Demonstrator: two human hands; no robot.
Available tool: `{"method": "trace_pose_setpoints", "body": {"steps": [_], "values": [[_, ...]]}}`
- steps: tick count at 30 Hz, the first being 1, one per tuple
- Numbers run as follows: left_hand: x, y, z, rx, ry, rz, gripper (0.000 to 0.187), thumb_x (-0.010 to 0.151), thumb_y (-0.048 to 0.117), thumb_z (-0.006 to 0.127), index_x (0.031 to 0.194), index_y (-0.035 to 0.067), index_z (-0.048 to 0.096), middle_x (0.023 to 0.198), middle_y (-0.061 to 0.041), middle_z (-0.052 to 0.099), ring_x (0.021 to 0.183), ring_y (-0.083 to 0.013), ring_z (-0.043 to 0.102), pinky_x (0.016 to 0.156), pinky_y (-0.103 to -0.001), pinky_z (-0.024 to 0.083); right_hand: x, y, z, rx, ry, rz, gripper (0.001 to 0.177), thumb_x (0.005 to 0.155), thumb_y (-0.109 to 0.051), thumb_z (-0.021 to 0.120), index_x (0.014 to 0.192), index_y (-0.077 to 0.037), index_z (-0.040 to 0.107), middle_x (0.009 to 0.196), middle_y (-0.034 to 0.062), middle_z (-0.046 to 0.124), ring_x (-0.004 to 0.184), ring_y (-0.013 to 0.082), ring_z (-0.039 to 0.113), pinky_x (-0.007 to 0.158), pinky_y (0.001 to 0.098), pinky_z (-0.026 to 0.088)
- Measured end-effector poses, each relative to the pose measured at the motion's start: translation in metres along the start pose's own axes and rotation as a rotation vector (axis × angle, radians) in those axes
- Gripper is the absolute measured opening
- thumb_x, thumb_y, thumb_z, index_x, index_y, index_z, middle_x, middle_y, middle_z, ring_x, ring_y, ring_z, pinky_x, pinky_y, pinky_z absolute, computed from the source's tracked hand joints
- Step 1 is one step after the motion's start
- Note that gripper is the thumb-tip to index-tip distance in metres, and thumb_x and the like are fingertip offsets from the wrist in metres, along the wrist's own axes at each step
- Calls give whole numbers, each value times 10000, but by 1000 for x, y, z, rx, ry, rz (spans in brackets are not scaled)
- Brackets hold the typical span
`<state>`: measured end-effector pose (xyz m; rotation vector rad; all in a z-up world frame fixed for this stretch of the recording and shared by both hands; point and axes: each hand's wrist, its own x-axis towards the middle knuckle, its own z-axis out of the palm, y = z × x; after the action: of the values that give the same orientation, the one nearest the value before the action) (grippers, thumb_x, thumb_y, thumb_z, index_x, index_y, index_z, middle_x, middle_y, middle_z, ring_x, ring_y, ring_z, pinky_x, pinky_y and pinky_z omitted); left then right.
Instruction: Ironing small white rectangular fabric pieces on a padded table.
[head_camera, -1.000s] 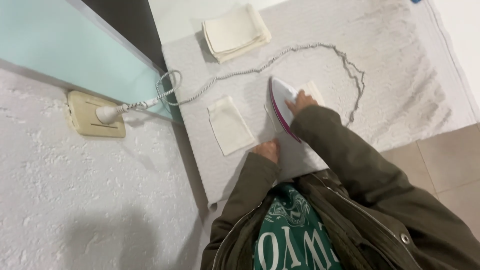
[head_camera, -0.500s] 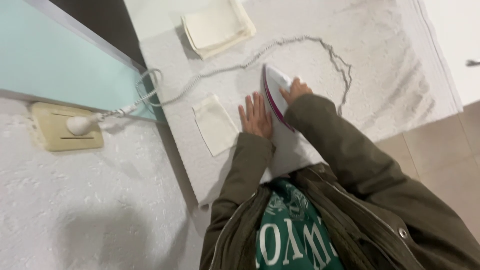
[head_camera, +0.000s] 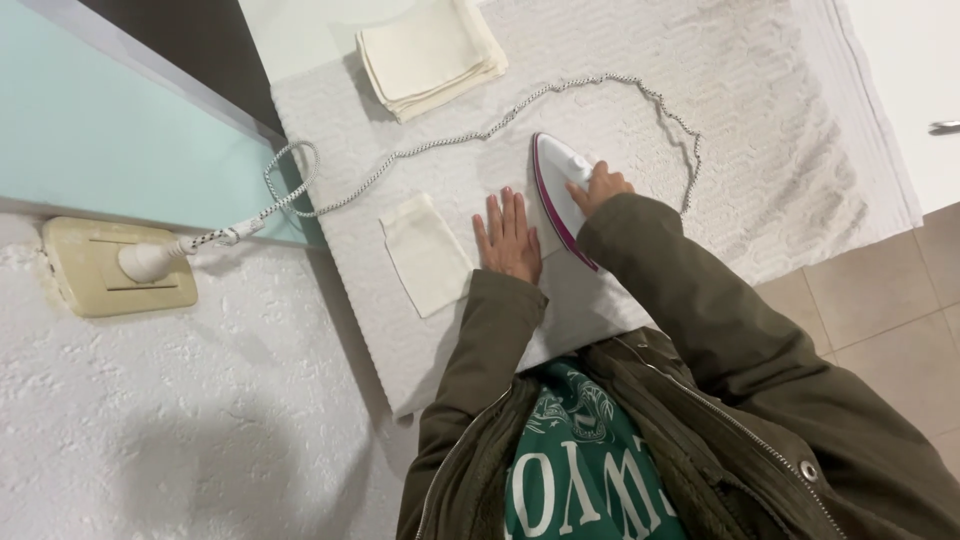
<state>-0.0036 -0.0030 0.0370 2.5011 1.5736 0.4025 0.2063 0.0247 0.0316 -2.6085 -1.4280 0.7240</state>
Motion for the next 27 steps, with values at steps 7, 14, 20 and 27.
{"method": "trace_pose_setpoints", "body": {"steps": [7, 14, 20, 27], "values": [[2, -4, 6, -2, 24, 20, 655, 1019, 302, 543, 1597, 68, 343, 1700, -101, 263, 1576, -314, 212, 1281, -560, 137, -5, -7, -13, 17, 20, 23, 642, 955, -552, 667, 1225, 19, 549, 1089, 326, 666, 991, 494, 679, 809, 566, 570], [-1, -1, 2, 5, 1, 9, 640, 1047, 304, 486, 1616, 61, 326, 1713, -99, 239, 1589, -312, 196, 1292, -551, 125, -12, -6, -29, 30, -44, 41, 629, 977, -525, 637, 1253, 31, 535, 1109, 327, 650, 1005, 485, 683, 817, 564, 586], [0, 0, 4, 28, 5, 17, 627, 1057, 308, 445, 1620, 64, 318, 1714, -99, 230, 1588, -312, 190, 1291, -552, 118, -7, -3, -31, -8, 20, 28, 620, 982, -524, 649, 1229, 36, 556, 1081, 327, 666, 1015, 493, 678, 864, 565, 566], [-1, -4, 11, -14, 41, 33, 622, 1060, 307, 448, 1619, 67, 314, 1717, -99, 229, 1591, -318, 189, 1290, -558, 112, -1, 4, -37, 4, -24, 64, 597, 1008, -502, 639, 1248, 38, 552, 1094, 323, 659, 1000, 482, 691, 826, 557, 580]]}}
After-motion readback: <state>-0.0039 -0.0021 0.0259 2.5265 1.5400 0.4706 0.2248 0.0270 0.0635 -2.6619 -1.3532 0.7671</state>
